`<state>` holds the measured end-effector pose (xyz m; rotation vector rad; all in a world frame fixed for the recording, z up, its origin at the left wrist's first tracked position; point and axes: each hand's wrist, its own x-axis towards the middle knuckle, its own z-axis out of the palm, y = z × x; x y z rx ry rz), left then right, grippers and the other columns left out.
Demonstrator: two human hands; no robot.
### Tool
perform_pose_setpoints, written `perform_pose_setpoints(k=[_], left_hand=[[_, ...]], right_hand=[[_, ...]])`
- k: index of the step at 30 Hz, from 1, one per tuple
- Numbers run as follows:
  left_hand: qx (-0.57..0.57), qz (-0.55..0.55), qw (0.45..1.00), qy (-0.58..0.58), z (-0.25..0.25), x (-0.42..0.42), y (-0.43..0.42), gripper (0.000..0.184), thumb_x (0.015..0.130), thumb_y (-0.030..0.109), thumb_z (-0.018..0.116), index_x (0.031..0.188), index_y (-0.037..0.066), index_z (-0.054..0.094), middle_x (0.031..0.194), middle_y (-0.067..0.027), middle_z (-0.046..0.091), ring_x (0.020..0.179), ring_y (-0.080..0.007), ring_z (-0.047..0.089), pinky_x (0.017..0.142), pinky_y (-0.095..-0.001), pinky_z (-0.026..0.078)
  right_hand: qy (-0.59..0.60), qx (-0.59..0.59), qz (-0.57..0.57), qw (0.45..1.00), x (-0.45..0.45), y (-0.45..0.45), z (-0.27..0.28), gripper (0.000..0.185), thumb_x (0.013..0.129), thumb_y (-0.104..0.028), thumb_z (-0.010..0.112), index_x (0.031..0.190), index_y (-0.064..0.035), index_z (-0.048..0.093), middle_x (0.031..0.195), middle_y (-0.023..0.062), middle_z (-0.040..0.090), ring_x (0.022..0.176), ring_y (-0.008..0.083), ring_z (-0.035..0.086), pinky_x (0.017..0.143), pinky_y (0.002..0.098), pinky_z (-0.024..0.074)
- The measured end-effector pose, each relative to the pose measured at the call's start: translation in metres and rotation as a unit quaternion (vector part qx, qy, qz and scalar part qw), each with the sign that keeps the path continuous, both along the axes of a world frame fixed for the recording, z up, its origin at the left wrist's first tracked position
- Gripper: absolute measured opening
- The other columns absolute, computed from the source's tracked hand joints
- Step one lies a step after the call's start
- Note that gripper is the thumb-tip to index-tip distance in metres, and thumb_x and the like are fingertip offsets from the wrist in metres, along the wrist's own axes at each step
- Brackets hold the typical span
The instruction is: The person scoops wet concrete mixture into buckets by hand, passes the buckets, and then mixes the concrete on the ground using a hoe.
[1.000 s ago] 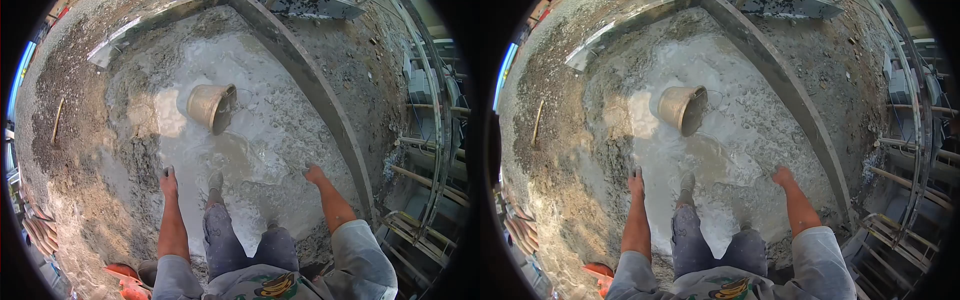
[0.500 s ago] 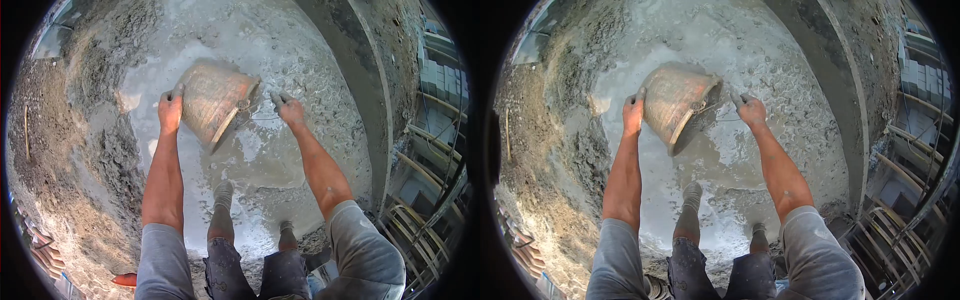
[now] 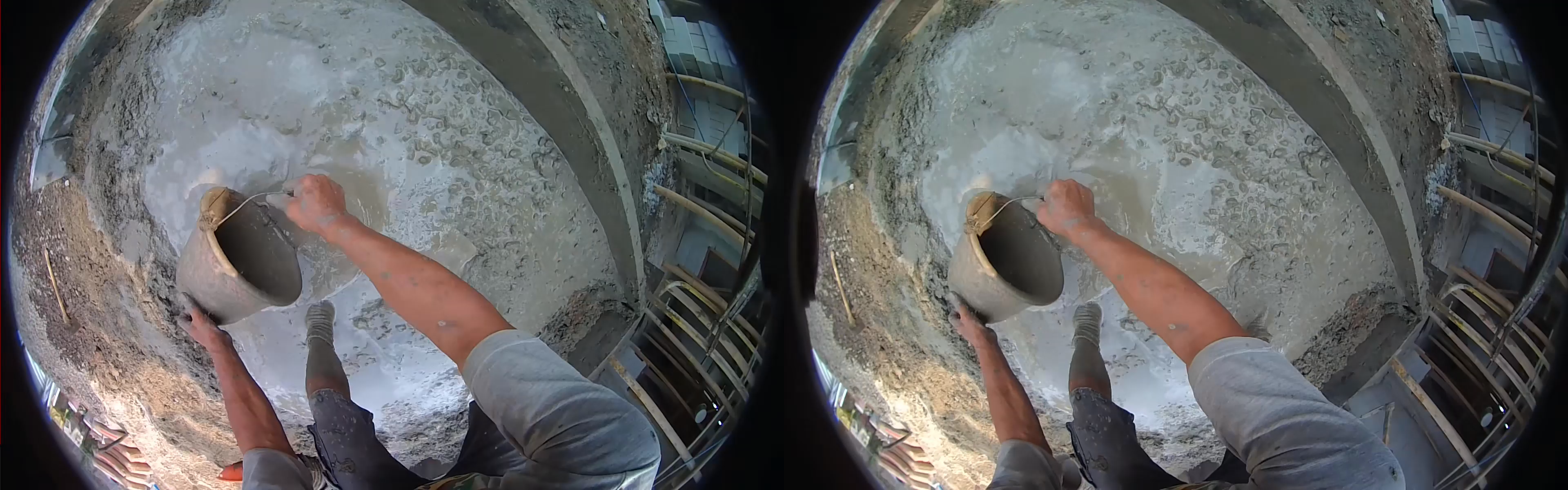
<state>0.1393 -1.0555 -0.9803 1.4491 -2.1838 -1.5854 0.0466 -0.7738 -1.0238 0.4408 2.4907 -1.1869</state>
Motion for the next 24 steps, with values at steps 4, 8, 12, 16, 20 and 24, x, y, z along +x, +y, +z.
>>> perform_pose_setpoints(k=[4, 8, 12, 16, 20, 24], left_hand=[[-0.152, 0.006, 0.988, 0.013, -0.039, 0.018, 0.056, 0.074, 0.08, 0.052, 0.064, 0.121, -0.003, 0.038, 0.124, -0.02, 0.046, 0.108, -0.0281, 0.05, 0.092, -0.0386, 0.041], [0.055, -0.086, 0.994, 0.033, -0.053, 0.007, 0.098, 0.077, 0.084, 0.052, 0.057, 0.135, -0.003, 0.037, 0.128, -0.015, 0.048, 0.109, -0.0255, 0.05, 0.092, -0.0383, 0.042], [0.051, -0.098, 0.991, 0.082, -0.091, 0.022, 0.207, 0.061, 0.089, 0.043, 0.055, 0.128, -0.002, 0.046, 0.125, -0.0097, 0.051, 0.108, -0.0224, 0.051, 0.091, -0.036, 0.042], [0.093, -0.108, 0.987, 0.076, -0.112, 0.044, 0.279, 0.06, 0.09, 0.043, 0.054, 0.128, -0.004, 0.046, 0.124, -0.0101, 0.052, 0.107, -0.0224, 0.051, 0.091, -0.0357, 0.042], [0.094, -0.135, 0.984, 0.064, -0.079, 0.059, 0.352, 0.059, 0.091, 0.041, 0.052, 0.127, -0.004, 0.047, 0.123, -0.0114, 0.052, 0.107, -0.022, 0.051, 0.091, -0.0345, 0.041], [0.061, -0.202, 0.974, 0.086, -0.077, 0.091, 0.4, 0.055, 0.091, 0.039, 0.051, 0.121, -0.008, 0.05, 0.117, -0.0139, 0.056, 0.102, -0.0224, 0.052, 0.091, -0.0348, 0.041]], right_hand=[[-0.3, -0.202, 0.016, 0.932, 0.049, 0.092, -0.012, 0.054, 0.078, -0.057, 0.06, 0.089, -0.0048, 0.069, 0.087, 0.0133, 0.067, 0.08, 0.023, 0.062, 0.075, 0.0349, 0.0476], [-0.255, -0.288, -0.006, 0.923, 0.128, 0.182, -0.011, 0.05, 0.082, -0.053, 0.059, 0.092, -0.0047, 0.069, 0.075, 0.0108, 0.065, 0.07, 0.0184, 0.058, 0.07, 0.0304, 0.0469], [-0.094, -0.485, -0.132, 0.86, 0.199, 0.283, -0.066, 0.045, 0.086, -0.045, 0.059, 0.077, -0.0019, 0.065, 0.06, 0.0031, 0.057, 0.058, 0.0116, 0.049, 0.058, 0.029, 0.0421], [-0.092, -0.283, -0.054, 0.953, 0.217, 0.384, -0.038, 0.037, 0.088, -0.038, 0.059, 0.082, -0.0016, 0.065, 0.063, 0.0045, 0.058, 0.06, 0.0122, 0.049, 0.06, 0.0301, 0.0422], [-0.112, -0.278, -0.055, 0.953, 0.268, 0.437, -0.018, 0.036, 0.087, -0.036, 0.059, 0.095, -0.0023, 0.067, 0.073, 0.011, 0.065, 0.065, 0.0172, 0.053, 0.067, 0.0332, 0.0448], [-0.09, -0.281, -0.1, 0.95, 0.321, 0.49, 0.014, 0.031, 0.089, -0.032, 0.058, 0.093, -0.0023, 0.068, 0.071, 0.0079, 0.064, 0.064, 0.0131, 0.051, 0.064, 0.0322, 0.0432]])
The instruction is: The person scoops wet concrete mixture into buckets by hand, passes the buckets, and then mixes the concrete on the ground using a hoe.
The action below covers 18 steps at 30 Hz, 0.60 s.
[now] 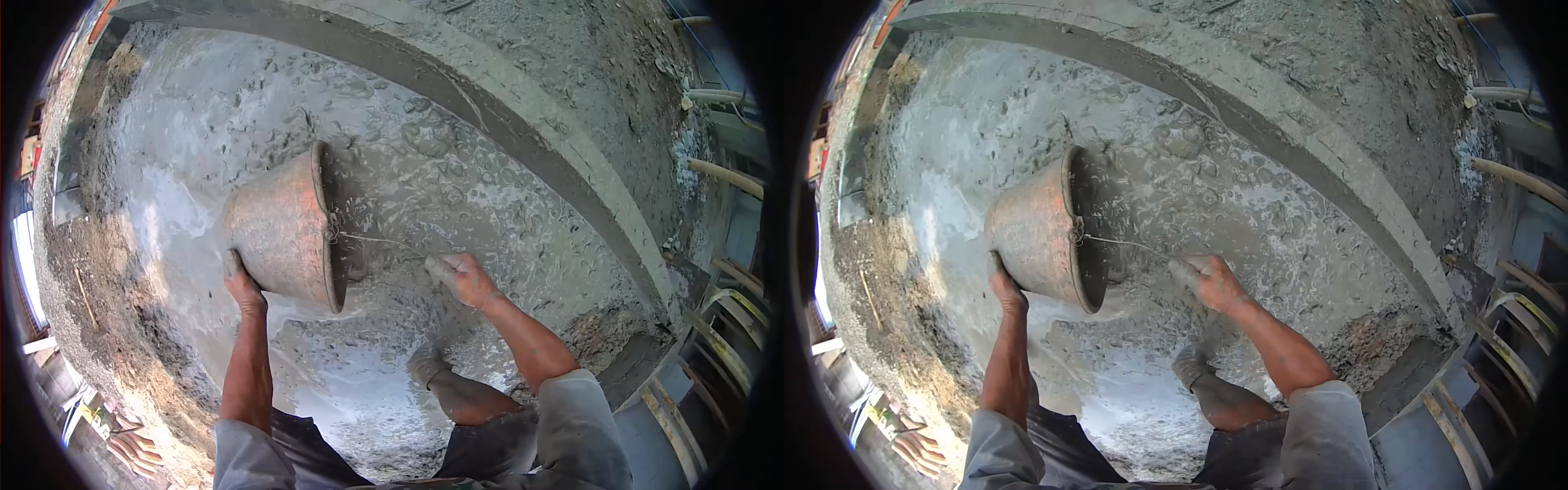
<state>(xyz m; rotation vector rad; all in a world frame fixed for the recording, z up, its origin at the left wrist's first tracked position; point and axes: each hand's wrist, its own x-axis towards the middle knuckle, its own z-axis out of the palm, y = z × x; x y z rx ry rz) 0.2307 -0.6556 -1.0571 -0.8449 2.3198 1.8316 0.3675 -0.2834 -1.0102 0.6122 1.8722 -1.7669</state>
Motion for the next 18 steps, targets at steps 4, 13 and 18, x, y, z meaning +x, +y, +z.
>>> perform_pose_setpoints(k=[4, 13, 18], left_hand=[[0.027, -0.094, 0.995, 0.003, 0.025, 0.04, 0.075, 0.049, 0.091, 0.035, 0.053, 0.115, -0.007, 0.053, 0.113, -0.013, 0.057, 0.1, -0.0217, 0.052, 0.089, -0.0329, 0.041], [0.061, -0.28, 0.948, -0.138, 0.0, 0.175, 0.22, 0.061, 0.089, 0.045, 0.052, 0.12, -0.006, 0.052, 0.116, -0.0227, 0.058, 0.106, -0.0312, 0.054, 0.093, -0.0341, 0.04], [-0.014, -0.392, 0.897, -0.202, 0.014, 0.189, 0.298, 0.071, 0.084, 0.054, 0.054, 0.121, -0.006, 0.051, 0.121, -0.0293, 0.052, 0.117, -0.0391, 0.048, 0.097, -0.0398, 0.037]], right_hand=[[-0.09, 0.002, -0.06, 0.994, 0.07, 0.047, 0.031, 0.03, 0.089, -0.03, 0.058, 0.081, -0.0022, 0.065, 0.066, 0.001, 0.058, 0.063, 0.0093, 0.049, 0.059, 0.0279, 0.0399], [-0.153, 0.214, -0.207, 0.942, 0.248, 0.147, 0.127, 0.03, 0.089, -0.029, 0.057, 0.079, -0.0011, 0.064, 0.067, -0.0006, 0.056, 0.063, 0.0108, 0.046, 0.059, 0.0291, 0.0386], [-0.222, 0.365, -0.127, 0.895, 0.192, 0.167, 0.272, 0.034, 0.088, -0.033, 0.055, 0.09, 0.0007, 0.063, 0.071, 0.0062, 0.059, 0.066, 0.016, 0.053, 0.063, 0.0335, 0.0428]])
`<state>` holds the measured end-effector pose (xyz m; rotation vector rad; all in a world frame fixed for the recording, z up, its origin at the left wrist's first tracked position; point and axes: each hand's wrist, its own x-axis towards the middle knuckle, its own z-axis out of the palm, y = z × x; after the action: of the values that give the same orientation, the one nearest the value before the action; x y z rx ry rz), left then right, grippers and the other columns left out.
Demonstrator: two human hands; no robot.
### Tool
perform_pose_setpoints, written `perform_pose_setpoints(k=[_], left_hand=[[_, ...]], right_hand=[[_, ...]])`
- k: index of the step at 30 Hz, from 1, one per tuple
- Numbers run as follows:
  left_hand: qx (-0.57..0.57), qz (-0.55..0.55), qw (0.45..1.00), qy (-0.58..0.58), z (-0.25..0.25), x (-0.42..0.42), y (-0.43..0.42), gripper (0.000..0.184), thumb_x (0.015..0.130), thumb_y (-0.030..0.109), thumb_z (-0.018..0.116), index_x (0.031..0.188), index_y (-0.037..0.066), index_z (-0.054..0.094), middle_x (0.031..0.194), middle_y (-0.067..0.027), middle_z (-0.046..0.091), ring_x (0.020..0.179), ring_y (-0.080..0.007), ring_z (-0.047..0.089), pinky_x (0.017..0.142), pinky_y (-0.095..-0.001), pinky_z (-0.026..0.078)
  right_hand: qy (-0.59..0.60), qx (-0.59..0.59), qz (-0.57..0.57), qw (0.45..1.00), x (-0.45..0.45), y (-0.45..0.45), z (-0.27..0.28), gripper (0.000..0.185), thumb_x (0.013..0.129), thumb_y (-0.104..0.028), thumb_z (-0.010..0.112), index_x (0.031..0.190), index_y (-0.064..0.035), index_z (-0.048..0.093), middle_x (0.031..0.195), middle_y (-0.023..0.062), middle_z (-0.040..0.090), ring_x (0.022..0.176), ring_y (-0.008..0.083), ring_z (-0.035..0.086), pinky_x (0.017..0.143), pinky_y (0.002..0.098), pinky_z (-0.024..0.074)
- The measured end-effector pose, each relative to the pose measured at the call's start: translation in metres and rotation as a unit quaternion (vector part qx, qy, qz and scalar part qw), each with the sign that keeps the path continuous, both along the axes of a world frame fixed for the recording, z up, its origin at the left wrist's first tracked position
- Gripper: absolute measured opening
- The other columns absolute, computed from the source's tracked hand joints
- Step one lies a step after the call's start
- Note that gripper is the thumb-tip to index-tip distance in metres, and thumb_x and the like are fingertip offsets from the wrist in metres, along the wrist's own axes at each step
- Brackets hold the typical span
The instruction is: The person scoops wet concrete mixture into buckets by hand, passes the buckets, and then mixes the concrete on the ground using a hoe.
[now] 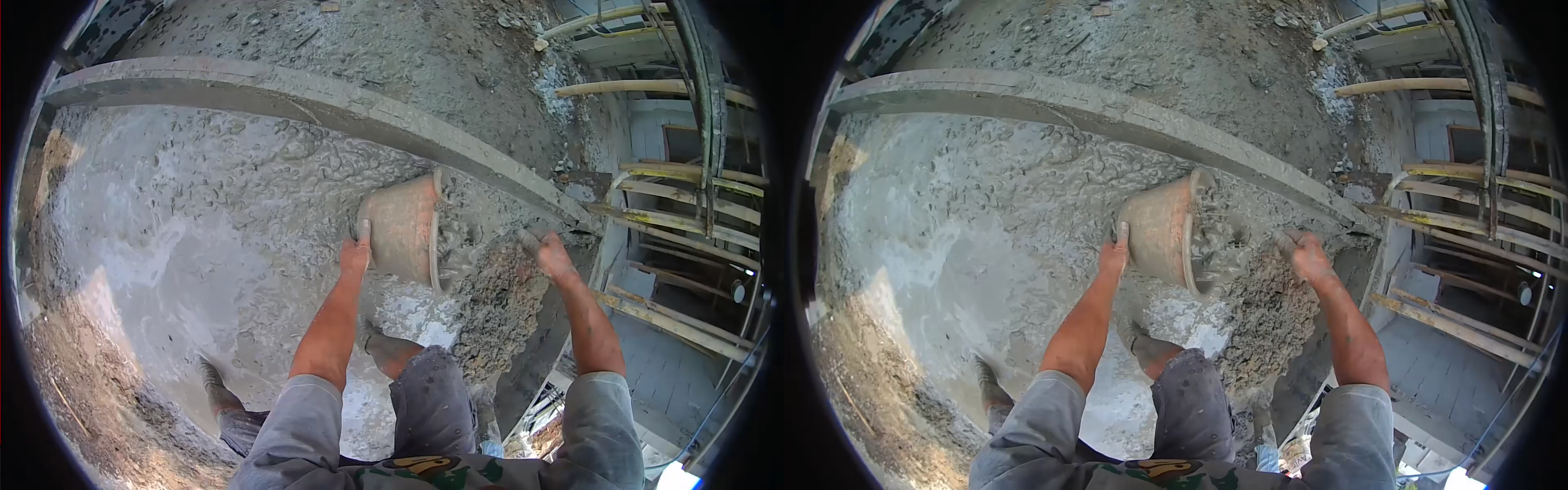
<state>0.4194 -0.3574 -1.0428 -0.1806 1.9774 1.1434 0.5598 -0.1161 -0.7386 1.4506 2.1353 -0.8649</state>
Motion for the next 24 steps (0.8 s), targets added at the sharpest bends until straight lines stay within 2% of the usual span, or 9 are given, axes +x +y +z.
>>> perform_pose_setpoints(k=[5, 7, 10, 12, 13, 15, 18, 20, 24], left_hand=[[0.125, -0.048, 0.988, 0.071, 0.1, -0.062, -0.062, 0.058, 0.086, 0.041, 0.057, 0.121, -0.005, 0.052, 0.117, -0.0249, 0.057, 0.113, -0.0332, 0.053, 0.095, -0.0354, 0.041], [0.067, -0.091, 0.989, 0.093, 0.156, -0.107, -0.126, 0.052, 0.088, 0.036, 0.057, 0.12, -0.004, 0.053, 0.114, -0.0194, 0.06, 0.106, -0.0247, 0.057, 0.091, -0.0323, 0.043], [-0.041, -0.068, 0.986, 0.147, 0.195, -0.171, -0.267, 0.051, 0.088, 0.035, 0.057, 0.119, -0.005, 0.053, 0.112, -0.0208, 0.06, 0.105, -0.0271, 0.057, 0.09, -0.0329, 0.043], [-0.106, 0.038, 0.981, 0.159, 0.215, -0.212, -0.376, 0.048, 0.089, 0.036, 0.055, 0.11, -0.007, 0.058, 0.097, -0.0153, 0.064, 0.09, -0.0246, 0.058, 0.082, -0.0349, 0.045], [-0.121, 0.096, 0.972, 0.179, 0.237, -0.228, -0.424, 0.04, 0.09, 0.036, 0.055, 0.094, -0.004, 0.061, 0.073, -0.0055, 0.057, 0.066, -0.0162, 0.052, 0.062, -0.031, 0.044], [-0.04, 0.271, 0.954, 0.122, 0.34, -0.225, -0.445, 0.03, 0.09, 0.029, 0.057, 0.069, 0.013, 0.044, 0.057, 0.0056, 0.035, 0.047, -0.0045, 0.03, 0.043, -0.0217, 0.024], [-0.015, 0.436, 0.884, 0.17, 0.367, -0.23, -0.473, 0.032, 0.09, 0.04, 0.053, 0.088, 0.008, 0.052, 0.059, 0.0041, 0.039, 0.05, -0.0072, 0.038, 0.044, -0.0223, 0.026], [-0.033, 0.412, 0.899, 0.143, 0.449, -0.205, -0.412, 0.027, 0.09, 0.033, 0.052, 0.087, 0.006, 0.052, 0.058, 0.0035, 0.04, 0.045, -0.0086, 0.037, 0.04, -0.0249, 0.028], [0.06, 0.364, 0.911, 0.184, 0.382, -0.229, -0.39, 0.027, 0.089, 0.029, 0.051, 0.072, 0.008, 0.048, 0.052, -0.0021, 0.041, 0.039, -0.015, 0.037, 0.037, -0.0295, 0.03]], right_hand=[[-0.102, -0.012, 0.153, 0.983, -0.04, -0.022, 0.076, 0.04, 0.081, -0.038, 0.055, 0.097, -0.0022, 0.062, 0.091, 0.0187, 0.064, 0.088, 0.0334, 0.059, 0.078, 0.0407, 0.0452], [-0.085, 0.008, 0.161, 0.983, -0.036, -0.026, 0.09, 0.039, 0.078, -0.037, 0.055, 0.098, -0.0029, 0.062, 0.095, 0.0211, 0.063, 0.096, 0.0364, 0.058, 0.082, 0.0419, 0.0448], [-0.056, 0.023, 0.094, 0.994, -0.008, -0.015, 0.138, 0.038, 0.076, -0.032, 0.054, 0.1, -0.0028, 0.062, 0.103, 0.0228, 0.061, 0.104, 0.0372, 0.056, 0.086, 0.0427, 0.044], [-0.055, 0.045, 0.102, 0.992, 0.0, 0.015, 0.176, 0.037, 0.075, -0.027, 0.053, 0.101, -0.0034, 0.063, 0.106, 0.0231, 0.061, 0.105, 0.038, 0.056, 0.087, 0.0425, 0.0438], [-0.054, 0.056, 0.101, 0.992, 0.006, 0.023, 0.194, 0.036, 0.074, -0.025, 0.053, 0.101, -0.0037, 0.064, 0.107, 0.0233, 0.06, 0.105, 0.0384, 0.055, 0.088, 0.0423, 0.0437], [-0.026, 0.073, 0.102, 0.992, 0.0, 0.03, 0.268, 0.036, 0.073, -0.022, 0.052, 0.102, -0.0038, 0.064, 0.107, 0.0237, 0.06, 0.104, 0.0395, 0.056, 0.088, 0.042, 0.044], [0.029, 0.167, 0.139, 0.976, -0.012, 0.047, 0.377, 0.036, 0.071, -0.019, 0.052, 0.101, -0.0035, 0.065, 0.104, 0.0241, 0.061, 0.101, 0.0404, 0.057, 0.088, 0.0417, 0.0448], [0.051, 0.217, 0.157, 0.962, -0.026, 0.051, 0.452, 0.034, 0.069, -0.018, 0.052, 0.095, -0.0022, 0.067, 0.098, 0.0249, 0.063, 0.098, 0.0403, 0.059, 0.084, 0.0431, 0.0456], [0.096, 0.302, 0.132, 0.939, -0.059, 0.054, 0.589, 0.025, 0.06, -0.013, 0.056, 0.078, 0.0013, 0.067, 0.08, 0.0234, 0.064, 0.078, 0.037, 0.062, 0.07, 0.0431, 0.0471]])
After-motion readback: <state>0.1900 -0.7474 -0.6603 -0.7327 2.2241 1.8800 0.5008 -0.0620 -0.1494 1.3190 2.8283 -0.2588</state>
